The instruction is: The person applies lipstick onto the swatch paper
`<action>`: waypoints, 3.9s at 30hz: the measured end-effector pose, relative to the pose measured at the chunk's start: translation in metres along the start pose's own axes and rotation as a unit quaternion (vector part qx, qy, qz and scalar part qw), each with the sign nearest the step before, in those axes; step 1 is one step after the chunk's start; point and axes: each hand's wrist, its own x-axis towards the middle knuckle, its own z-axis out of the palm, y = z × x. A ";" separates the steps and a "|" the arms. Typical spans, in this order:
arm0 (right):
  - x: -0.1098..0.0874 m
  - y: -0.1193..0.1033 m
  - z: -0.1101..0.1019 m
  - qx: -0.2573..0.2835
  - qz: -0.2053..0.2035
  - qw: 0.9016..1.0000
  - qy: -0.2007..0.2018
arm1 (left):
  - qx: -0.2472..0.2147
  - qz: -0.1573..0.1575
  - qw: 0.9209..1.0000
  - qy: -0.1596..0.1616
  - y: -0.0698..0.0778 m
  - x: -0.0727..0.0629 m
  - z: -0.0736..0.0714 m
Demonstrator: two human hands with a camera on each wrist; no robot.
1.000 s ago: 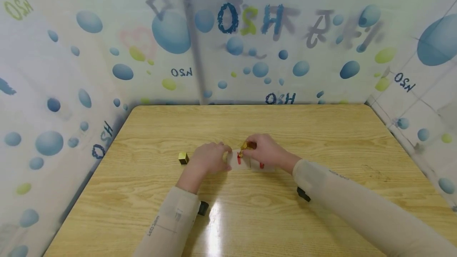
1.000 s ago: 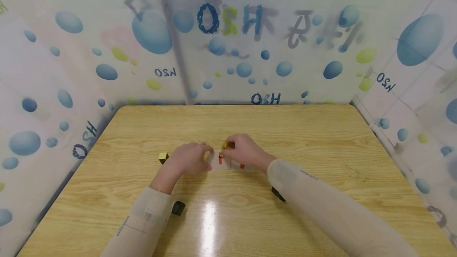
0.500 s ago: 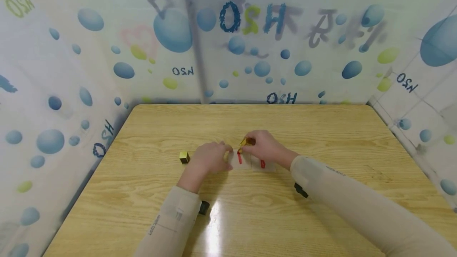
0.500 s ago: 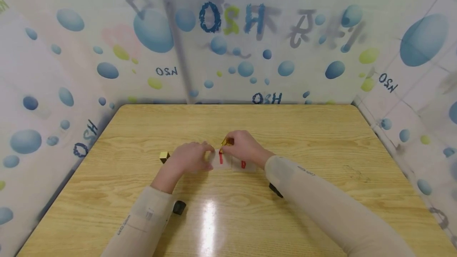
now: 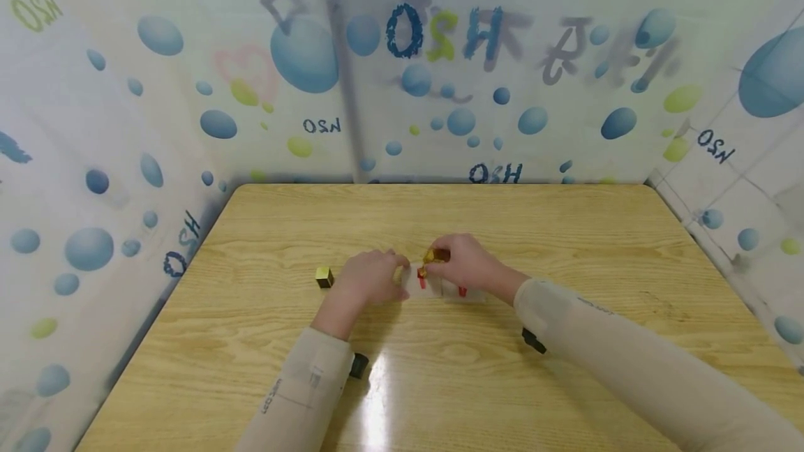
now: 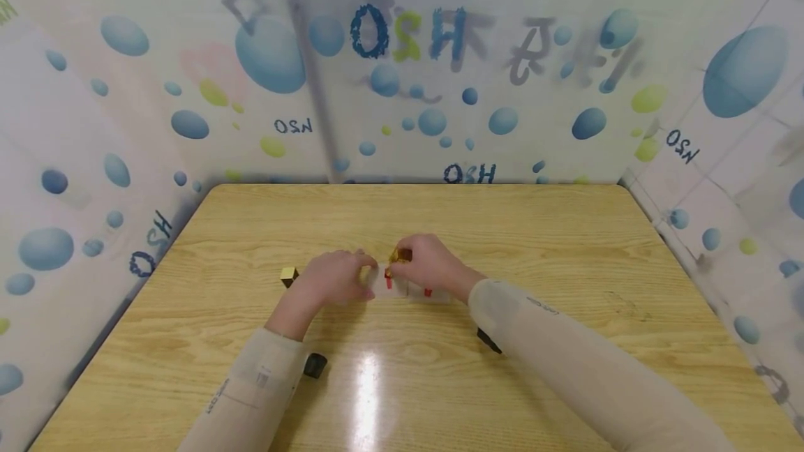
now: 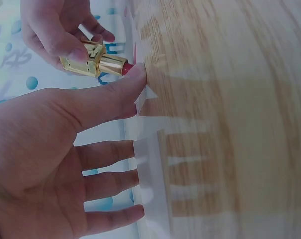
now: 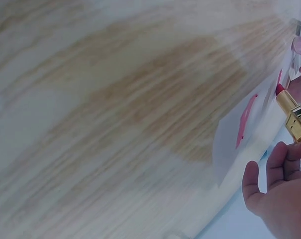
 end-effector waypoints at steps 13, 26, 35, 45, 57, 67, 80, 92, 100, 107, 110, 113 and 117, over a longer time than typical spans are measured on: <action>-0.014 -0.003 0.003 0.002 -0.022 1.000 0.007 | 0.002 0.005 1.000 0.000 -0.001 0.000 0.000; -0.026 -0.004 -0.013 0.073 0.005 0.996 0.059 | 0.002 0.005 1.000 -0.001 0.001 -0.001 -0.002; -0.038 -0.005 -0.019 0.137 0.039 0.984 0.105 | -0.008 -0.005 1.000 -0.004 0.001 0.000 0.000; -0.061 -0.017 -0.013 0.262 0.051 0.948 0.175 | -0.027 -0.017 0.999 -0.004 0.003 -0.001 0.003; -0.095 -0.027 -0.015 0.388 0.104 0.886 0.233 | -0.022 -0.014 1.000 0.006 0.007 -0.003 0.006; -0.101 -0.027 -0.014 0.482 0.091 0.828 0.273 | -0.049 -0.015 0.998 0.020 -0.002 -0.015 0.002; -0.111 -0.021 -0.017 0.504 0.107 0.813 0.270 | -0.049 -0.018 0.997 0.057 -0.008 -0.043 0.001; -0.115 -0.016 -0.018 0.540 0.091 0.790 0.275 | -0.040 -0.010 0.997 0.066 -0.010 -0.043 0.011; -0.114 -0.016 -0.020 0.548 0.077 0.788 0.271 | -0.034 0.011 0.996 0.080 -0.008 -0.037 0.014; -0.114 -0.014 -0.023 0.540 0.076 0.793 0.271 | -0.015 0.015 0.997 0.078 -0.005 -0.033 0.016; -0.114 -0.013 -0.023 0.535 0.073 0.797 0.270 | -0.013 0.012 0.997 0.079 -0.004 -0.032 0.016; -0.113 -0.013 -0.024 0.535 0.071 0.798 0.269 | -0.011 0.006 0.997 0.076 -0.002 -0.032 0.017; -0.108 -0.014 -0.026 0.532 0.062 0.801 0.268 | -0.006 0.008 0.997 0.081 -0.001 -0.031 0.018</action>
